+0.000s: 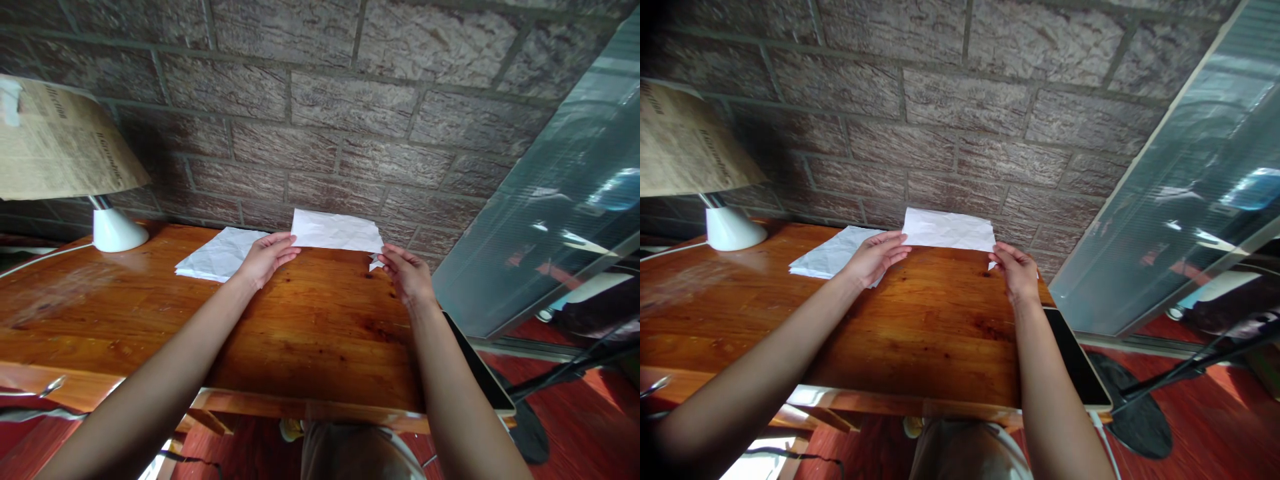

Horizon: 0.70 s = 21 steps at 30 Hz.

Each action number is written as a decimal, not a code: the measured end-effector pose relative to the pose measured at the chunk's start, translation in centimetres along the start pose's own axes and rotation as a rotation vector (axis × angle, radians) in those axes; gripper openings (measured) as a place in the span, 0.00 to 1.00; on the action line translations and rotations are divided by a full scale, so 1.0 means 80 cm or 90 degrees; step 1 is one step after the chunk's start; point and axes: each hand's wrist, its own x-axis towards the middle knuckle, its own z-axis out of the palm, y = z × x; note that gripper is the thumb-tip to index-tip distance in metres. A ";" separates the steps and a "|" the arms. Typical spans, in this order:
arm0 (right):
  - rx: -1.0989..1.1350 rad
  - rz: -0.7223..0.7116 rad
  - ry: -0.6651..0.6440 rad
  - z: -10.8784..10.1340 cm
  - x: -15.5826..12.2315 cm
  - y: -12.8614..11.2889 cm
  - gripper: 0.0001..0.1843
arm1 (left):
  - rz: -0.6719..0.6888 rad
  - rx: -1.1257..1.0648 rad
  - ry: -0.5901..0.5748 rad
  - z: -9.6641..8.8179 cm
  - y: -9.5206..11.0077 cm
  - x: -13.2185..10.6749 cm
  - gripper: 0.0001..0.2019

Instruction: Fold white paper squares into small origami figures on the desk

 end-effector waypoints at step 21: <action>-0.002 -0.013 0.029 0.002 -0.002 -0.004 0.19 | 0.081 0.068 -0.057 0.004 0.001 -0.004 0.18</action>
